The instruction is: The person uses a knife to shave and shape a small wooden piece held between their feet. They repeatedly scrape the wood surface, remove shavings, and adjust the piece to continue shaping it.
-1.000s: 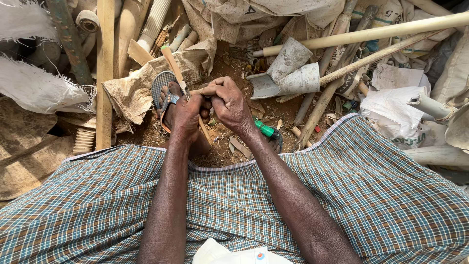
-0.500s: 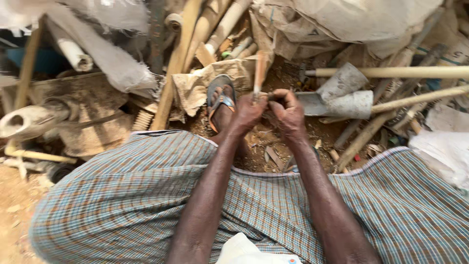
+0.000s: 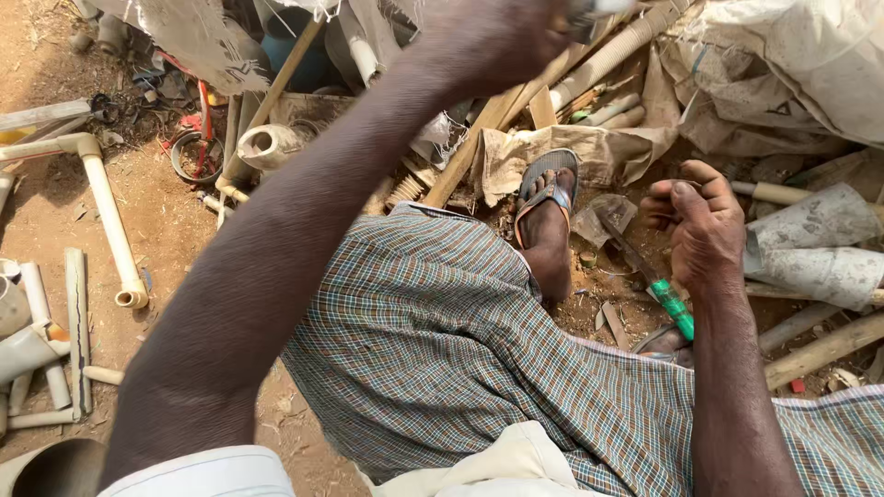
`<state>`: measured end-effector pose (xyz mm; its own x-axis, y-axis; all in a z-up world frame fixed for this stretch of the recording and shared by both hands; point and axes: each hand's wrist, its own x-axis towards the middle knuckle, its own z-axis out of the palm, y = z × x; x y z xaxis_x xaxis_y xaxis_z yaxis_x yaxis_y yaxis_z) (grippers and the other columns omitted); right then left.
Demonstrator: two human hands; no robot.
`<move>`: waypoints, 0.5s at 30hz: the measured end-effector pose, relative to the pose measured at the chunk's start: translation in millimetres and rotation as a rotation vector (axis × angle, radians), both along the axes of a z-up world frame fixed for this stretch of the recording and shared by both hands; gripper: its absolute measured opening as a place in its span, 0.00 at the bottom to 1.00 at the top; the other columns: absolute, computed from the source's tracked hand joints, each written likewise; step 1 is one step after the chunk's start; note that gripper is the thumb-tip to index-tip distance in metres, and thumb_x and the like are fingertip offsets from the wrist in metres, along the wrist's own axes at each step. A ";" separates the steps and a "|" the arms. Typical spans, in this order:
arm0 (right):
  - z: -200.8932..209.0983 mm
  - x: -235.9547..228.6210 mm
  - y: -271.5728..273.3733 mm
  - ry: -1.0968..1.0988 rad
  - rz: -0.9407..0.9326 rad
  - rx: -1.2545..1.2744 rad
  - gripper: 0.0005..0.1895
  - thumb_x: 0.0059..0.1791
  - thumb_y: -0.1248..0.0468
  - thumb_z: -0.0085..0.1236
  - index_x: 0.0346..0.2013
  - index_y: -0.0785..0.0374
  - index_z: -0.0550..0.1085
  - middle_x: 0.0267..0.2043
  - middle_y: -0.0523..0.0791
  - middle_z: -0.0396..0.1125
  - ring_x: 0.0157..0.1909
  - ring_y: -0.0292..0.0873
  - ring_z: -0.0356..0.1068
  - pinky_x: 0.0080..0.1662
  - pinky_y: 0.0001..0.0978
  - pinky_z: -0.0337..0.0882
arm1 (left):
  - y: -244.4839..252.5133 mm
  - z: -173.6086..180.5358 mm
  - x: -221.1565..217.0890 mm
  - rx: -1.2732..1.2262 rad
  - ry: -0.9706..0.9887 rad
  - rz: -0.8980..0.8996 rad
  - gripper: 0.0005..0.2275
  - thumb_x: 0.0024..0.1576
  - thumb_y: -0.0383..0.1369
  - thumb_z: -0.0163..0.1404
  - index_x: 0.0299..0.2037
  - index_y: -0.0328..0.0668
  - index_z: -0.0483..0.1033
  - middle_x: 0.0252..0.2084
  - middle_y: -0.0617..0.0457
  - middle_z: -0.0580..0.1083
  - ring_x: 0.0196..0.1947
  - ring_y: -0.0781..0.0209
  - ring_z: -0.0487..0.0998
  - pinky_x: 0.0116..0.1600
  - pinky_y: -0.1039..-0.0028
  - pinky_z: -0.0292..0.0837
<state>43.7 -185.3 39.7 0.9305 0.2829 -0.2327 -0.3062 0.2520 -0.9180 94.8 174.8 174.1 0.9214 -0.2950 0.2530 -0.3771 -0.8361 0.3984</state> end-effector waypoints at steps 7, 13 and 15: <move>-0.5 0.1 1.1 0.116 -0.041 -0.060 0.21 0.57 0.63 0.54 0.64 0.63 0.65 0.45 0.46 0.73 0.41 0.40 0.73 0.40 0.33 0.73 | 154.6 41.7 -240.1 0.250 0.512 0.753 0.25 0.65 0.55 0.46 0.42 0.37 0.79 0.25 0.38 0.74 0.25 0.46 0.75 0.32 0.53 0.68; -23.6 4.8 -4.2 0.119 -0.064 -0.111 0.18 0.55 0.63 0.55 0.60 0.63 0.69 0.42 0.43 0.73 0.38 0.34 0.72 0.36 0.25 0.72 | 182.8 -89.5 -309.8 0.320 0.844 1.018 0.26 0.65 0.58 0.49 0.44 0.37 0.79 0.29 0.38 0.74 0.27 0.42 0.77 0.33 0.52 0.70; -23.7 6.1 0.3 0.112 -0.042 -0.150 0.17 0.56 0.62 0.55 0.58 0.62 0.70 0.40 0.42 0.73 0.38 0.32 0.72 0.36 0.23 0.71 | 170.0 -125.4 -306.3 0.278 0.840 0.977 0.25 0.66 0.57 0.49 0.45 0.37 0.78 0.29 0.38 0.74 0.27 0.43 0.76 0.33 0.52 0.70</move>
